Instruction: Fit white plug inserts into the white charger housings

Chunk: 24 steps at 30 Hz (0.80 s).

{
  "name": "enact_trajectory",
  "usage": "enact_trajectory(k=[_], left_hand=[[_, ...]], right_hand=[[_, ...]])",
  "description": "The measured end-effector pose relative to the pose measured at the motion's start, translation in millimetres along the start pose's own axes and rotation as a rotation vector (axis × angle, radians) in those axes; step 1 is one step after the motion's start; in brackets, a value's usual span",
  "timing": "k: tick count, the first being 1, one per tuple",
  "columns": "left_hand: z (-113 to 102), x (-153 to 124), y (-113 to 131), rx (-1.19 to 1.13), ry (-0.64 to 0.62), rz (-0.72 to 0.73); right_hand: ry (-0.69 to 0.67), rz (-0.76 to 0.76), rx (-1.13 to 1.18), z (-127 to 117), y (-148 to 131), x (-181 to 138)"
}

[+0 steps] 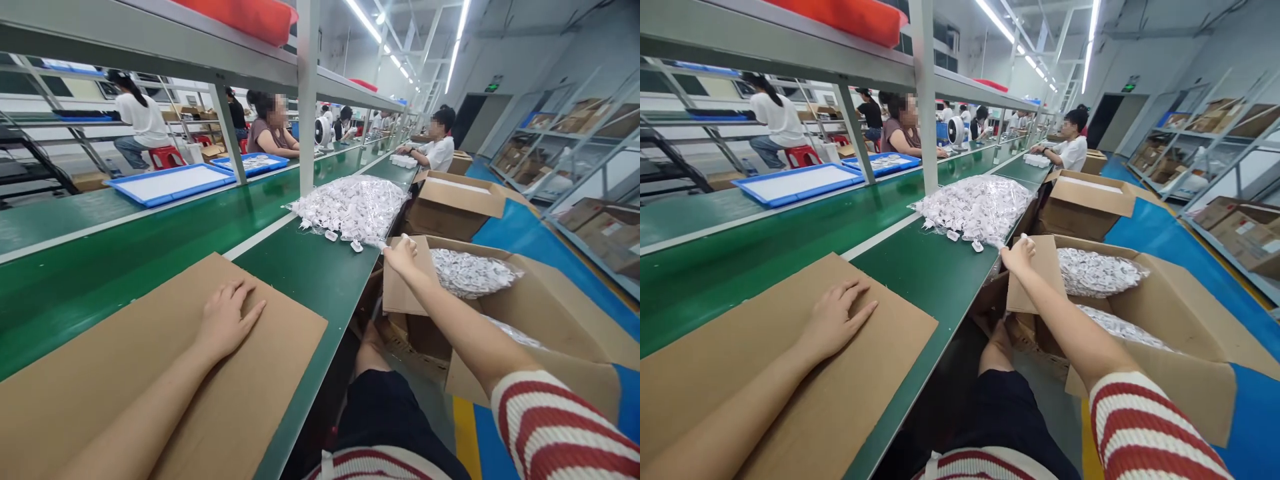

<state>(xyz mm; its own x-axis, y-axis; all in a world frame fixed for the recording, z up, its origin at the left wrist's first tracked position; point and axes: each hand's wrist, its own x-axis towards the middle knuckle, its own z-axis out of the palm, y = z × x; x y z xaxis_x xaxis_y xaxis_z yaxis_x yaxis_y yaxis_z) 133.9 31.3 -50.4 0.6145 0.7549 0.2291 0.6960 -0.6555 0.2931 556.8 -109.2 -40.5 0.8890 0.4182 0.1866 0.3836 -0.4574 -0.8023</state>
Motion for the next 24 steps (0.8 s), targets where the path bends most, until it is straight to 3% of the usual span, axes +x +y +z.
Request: enact_trajectory(k=[2, 6, 10, 14, 17, 21, 24], left_hand=[[0.6, 0.8, -0.3, -0.004, 0.000, -0.008], [1.0, 1.5, -1.5, -0.009, -0.002, -0.016], [-1.1, 1.0, -1.1, -0.015, -0.005, -0.020], [-2.7, 0.3, -0.5, -0.031, -0.007, -0.025], [-2.3, -0.4, -0.5, -0.033, 0.002, -0.014], [-1.9, -1.3, -0.1, -0.031, 0.001, -0.017], [-1.3, -1.4, 0.0, -0.031, -0.002, -0.017]], right_hand=[[-0.041, 0.027, 0.023, -1.9, 7.6, 19.7], [-0.105, -0.014, 0.125, 9.3, 4.6, 29.9], [-0.072, -0.016, 0.248, 18.5, -30.7, 48.0], [-0.020, -0.062, 0.372, 7.8, -59.1, 66.7], [-0.019, -0.073, 0.402, 0.7, -49.7, 61.9], [-0.022, -0.025, 0.372, 2.7, -15.8, 44.9], [0.049, -0.013, 0.329, 8.2, -1.7, 35.6]])
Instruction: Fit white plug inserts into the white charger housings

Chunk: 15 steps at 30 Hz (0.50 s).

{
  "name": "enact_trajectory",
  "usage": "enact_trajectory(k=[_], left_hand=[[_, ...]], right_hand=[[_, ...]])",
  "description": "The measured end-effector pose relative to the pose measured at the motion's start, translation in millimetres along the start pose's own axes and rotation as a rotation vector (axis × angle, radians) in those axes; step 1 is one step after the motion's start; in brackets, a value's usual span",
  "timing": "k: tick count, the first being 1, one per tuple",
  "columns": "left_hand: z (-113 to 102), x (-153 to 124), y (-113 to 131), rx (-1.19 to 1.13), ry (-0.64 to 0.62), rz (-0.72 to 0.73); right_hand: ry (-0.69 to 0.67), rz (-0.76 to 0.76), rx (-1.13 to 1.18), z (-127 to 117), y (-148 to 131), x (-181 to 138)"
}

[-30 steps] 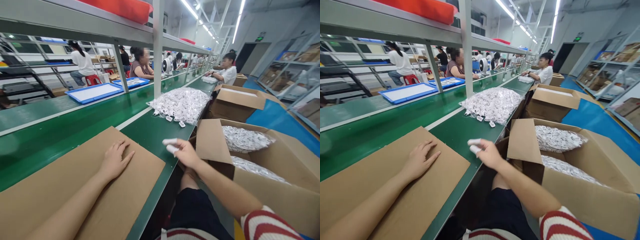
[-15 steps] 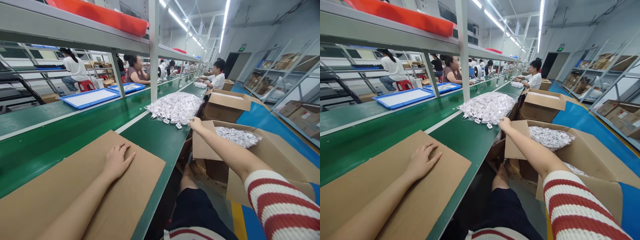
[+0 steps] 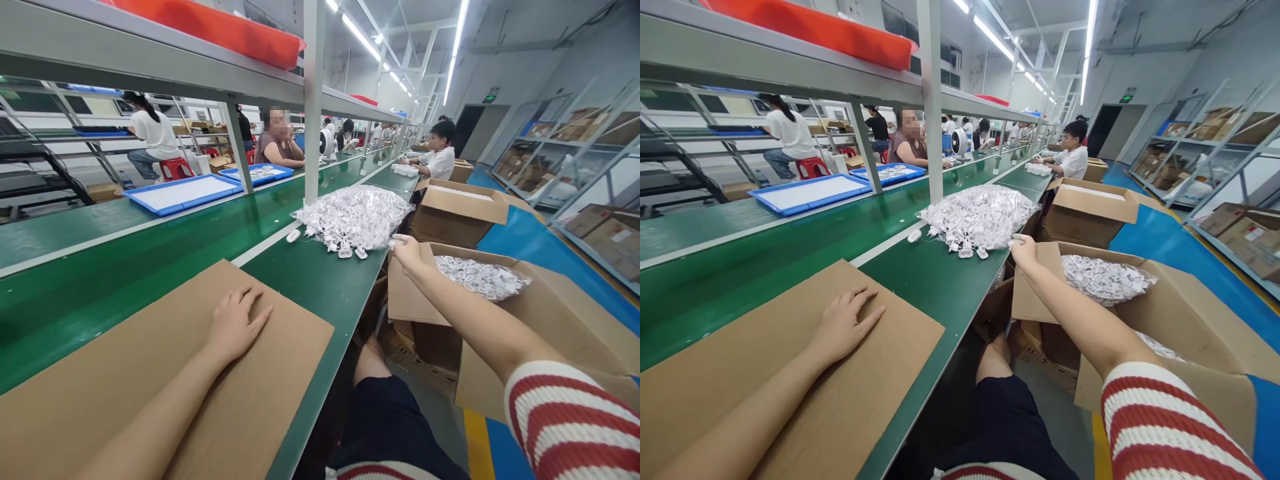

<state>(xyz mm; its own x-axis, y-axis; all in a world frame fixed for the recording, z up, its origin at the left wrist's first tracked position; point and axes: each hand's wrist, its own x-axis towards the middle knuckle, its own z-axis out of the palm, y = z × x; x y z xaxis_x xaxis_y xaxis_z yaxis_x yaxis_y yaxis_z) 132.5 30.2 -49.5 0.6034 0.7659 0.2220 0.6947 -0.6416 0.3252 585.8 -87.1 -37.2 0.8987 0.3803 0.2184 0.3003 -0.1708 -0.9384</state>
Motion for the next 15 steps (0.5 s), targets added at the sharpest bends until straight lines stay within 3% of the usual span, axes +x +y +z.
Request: enact_trajectory(k=[2, 4, 8, 11, 15], left_hand=[[0.6, 0.2, 0.0, -0.001, 0.001, 0.005], [1.0, 0.2, 0.2, -0.003, 0.000, 0.006], [0.9, -1.3, 1.8, -0.015, -0.012, -0.005], [0.6, -3.7, 3.6, -0.024, -0.018, -0.003], [1.9, -6.2, 4.1, -0.036, -0.022, -0.001]], right_hand=[[0.077, -0.074, -0.058, 4.7, 1.3, -6.2], [0.087, -0.264, -0.171, 13.9, -1.7, -14.6], [-0.192, -0.639, -0.407, 45.3, -7.9, -40.2], [-0.400, -0.691, -0.503, 73.2, -10.7, -62.6], [-0.565, -0.778, -0.470, 110.9, -24.9, -93.3]])
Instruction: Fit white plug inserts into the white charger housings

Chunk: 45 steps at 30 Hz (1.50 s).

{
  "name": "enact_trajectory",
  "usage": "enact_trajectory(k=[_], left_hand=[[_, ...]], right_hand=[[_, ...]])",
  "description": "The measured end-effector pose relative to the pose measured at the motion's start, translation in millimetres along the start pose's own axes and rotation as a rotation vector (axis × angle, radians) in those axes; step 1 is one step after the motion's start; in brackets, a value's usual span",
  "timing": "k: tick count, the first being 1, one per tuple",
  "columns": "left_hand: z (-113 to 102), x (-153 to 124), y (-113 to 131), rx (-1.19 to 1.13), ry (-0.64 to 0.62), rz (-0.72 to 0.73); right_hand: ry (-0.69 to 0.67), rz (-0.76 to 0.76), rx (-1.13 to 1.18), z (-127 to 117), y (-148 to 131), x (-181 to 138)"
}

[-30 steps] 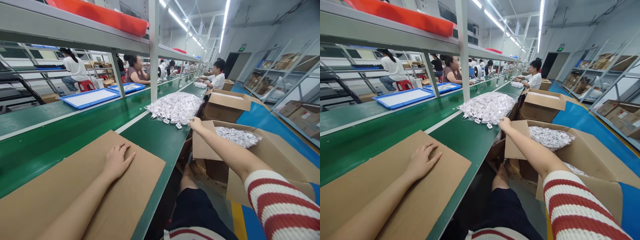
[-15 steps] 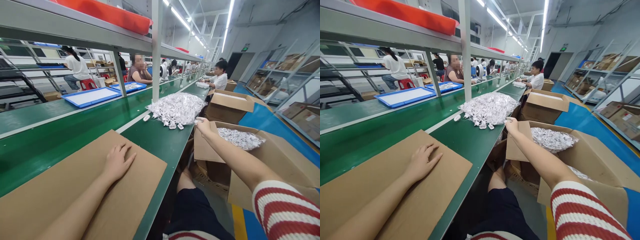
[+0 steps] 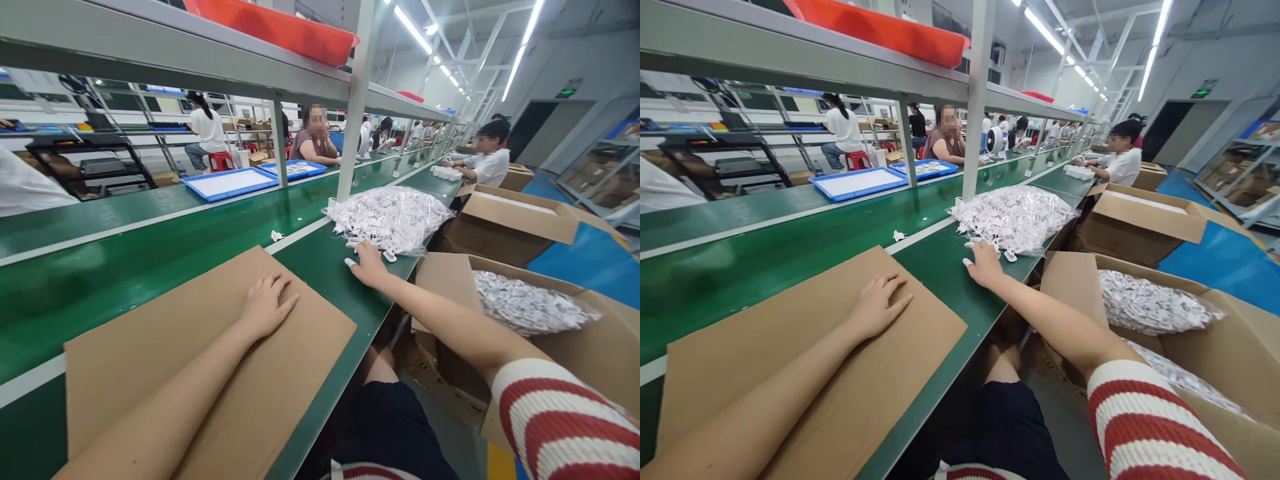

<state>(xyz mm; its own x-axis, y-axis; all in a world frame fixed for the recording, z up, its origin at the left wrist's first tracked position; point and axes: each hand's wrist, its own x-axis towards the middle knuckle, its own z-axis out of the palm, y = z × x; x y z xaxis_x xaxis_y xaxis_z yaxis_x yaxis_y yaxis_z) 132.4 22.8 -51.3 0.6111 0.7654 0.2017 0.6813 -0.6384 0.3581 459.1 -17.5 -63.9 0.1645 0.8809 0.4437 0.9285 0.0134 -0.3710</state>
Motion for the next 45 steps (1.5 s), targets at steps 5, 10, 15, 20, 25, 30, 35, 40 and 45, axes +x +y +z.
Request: enact_trajectory(k=[5, 10, 15, 20, 25, 30, 35, 40, 45], left_hand=[[3.5, -1.3, -1.2, 0.001, 0.026, 0.021], [4.0, -3.6, -0.6, 0.021, 0.024, 0.049], [5.6, -6.2, -0.4, 0.035, 0.041, 0.049], [6.2, -7.1, 2.0, 0.024, 0.050, 0.041], [6.7, -7.2, 3.0, 0.011, 0.059, 0.035], [7.9, -7.2, -0.1, 0.009, 0.063, 0.045], [6.8, -6.5, -1.9, 0.017, 0.042, 0.043], [4.7, -3.8, -0.6, 0.018, 0.023, 0.022], [3.7, -2.1, -1.8, 0.009, 0.001, -0.016]], right_hand=[[-0.160, -0.206, 0.076, 30.9, -75.4, 34.0], [-0.338, -0.226, 0.030, 64.3, -153.0, 83.8], [-0.393, -0.151, 0.035, 100.5, -193.5, 122.0], [-0.403, -0.105, 0.061, 125.5, -199.5, 130.8], [-0.309, -0.051, 0.110, 126.7, -198.2, 126.0], [-0.210, -0.080, 0.207, 106.6, -196.3, 115.0], [-0.122, -0.140, 0.576, 68.0, -177.8, 81.1], [-0.355, -0.002, 0.967, 18.0, -151.4, 14.8], [-0.523, 0.318, 1.258, -12.6, -130.0, -53.7]])
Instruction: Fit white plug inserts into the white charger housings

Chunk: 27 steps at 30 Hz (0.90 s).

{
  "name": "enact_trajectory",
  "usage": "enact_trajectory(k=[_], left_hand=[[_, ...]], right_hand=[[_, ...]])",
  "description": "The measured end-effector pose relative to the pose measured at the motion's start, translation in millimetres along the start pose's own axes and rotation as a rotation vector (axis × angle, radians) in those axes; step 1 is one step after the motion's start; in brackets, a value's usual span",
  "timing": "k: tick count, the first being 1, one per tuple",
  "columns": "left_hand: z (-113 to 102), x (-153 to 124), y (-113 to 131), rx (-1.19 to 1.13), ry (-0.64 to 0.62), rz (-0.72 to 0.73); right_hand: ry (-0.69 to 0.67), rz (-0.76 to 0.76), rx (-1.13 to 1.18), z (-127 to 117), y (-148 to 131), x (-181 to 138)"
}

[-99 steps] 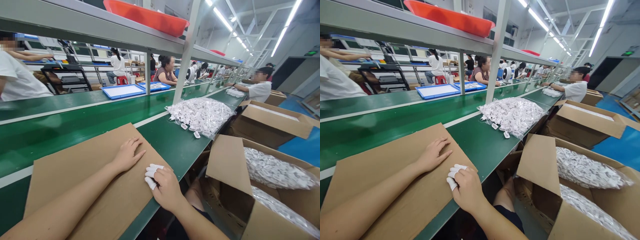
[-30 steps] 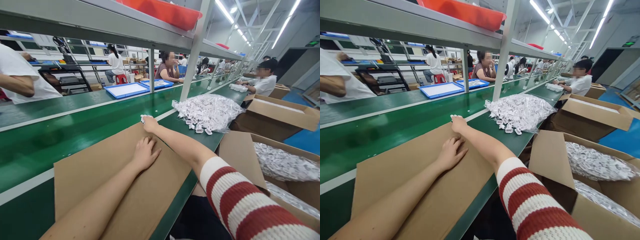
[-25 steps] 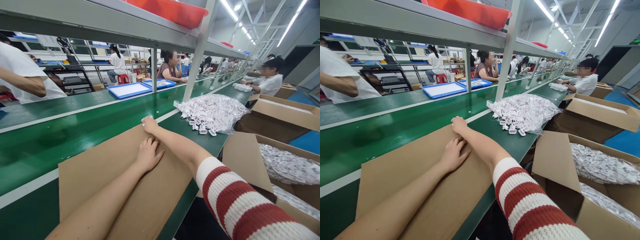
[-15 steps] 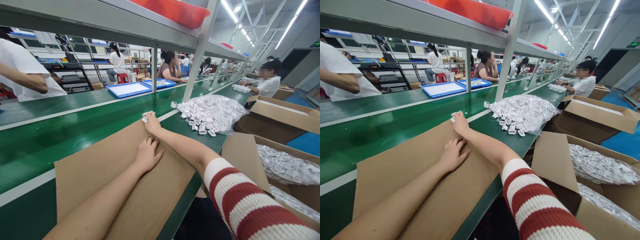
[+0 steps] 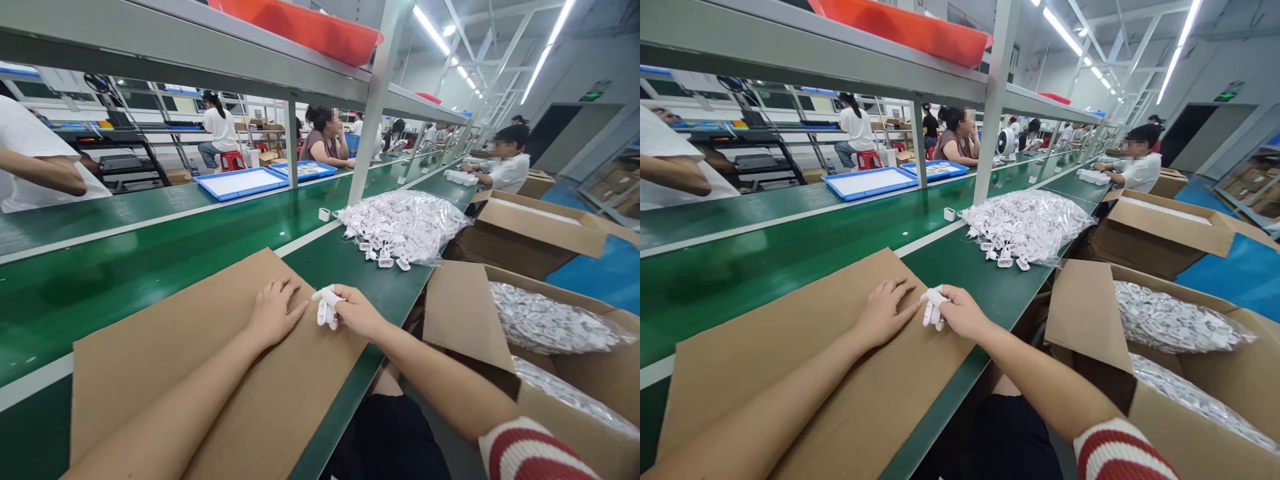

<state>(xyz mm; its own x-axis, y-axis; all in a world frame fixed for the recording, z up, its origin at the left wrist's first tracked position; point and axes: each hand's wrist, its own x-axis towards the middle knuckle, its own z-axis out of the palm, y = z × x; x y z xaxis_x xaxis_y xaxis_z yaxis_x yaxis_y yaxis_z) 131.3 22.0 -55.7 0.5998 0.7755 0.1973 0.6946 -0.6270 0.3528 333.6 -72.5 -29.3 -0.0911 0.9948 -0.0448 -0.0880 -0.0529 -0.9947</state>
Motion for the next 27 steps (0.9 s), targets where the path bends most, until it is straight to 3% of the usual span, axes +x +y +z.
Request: enact_trajectory(k=[3, 8, 15, 27], left_hand=[[-1.4, 0.2, -1.0, -0.002, 0.004, 0.011], [-3.0, 1.0, -1.7, 0.008, 0.007, 0.009], [-3.9, 0.2, -1.8, 0.000, 0.003, -0.004], [-3.5, -0.4, -3.5, -0.009, 0.003, 0.019]], right_hand=[[0.138, 0.062, 0.119, -3.3, 12.7, -19.4], [0.320, -0.043, 0.222, 1.0, 25.4, -21.6], [0.235, -0.066, 0.132, 8.5, 31.0, -24.0], [0.265, -0.064, 0.102, 7.4, 29.3, -25.7]])
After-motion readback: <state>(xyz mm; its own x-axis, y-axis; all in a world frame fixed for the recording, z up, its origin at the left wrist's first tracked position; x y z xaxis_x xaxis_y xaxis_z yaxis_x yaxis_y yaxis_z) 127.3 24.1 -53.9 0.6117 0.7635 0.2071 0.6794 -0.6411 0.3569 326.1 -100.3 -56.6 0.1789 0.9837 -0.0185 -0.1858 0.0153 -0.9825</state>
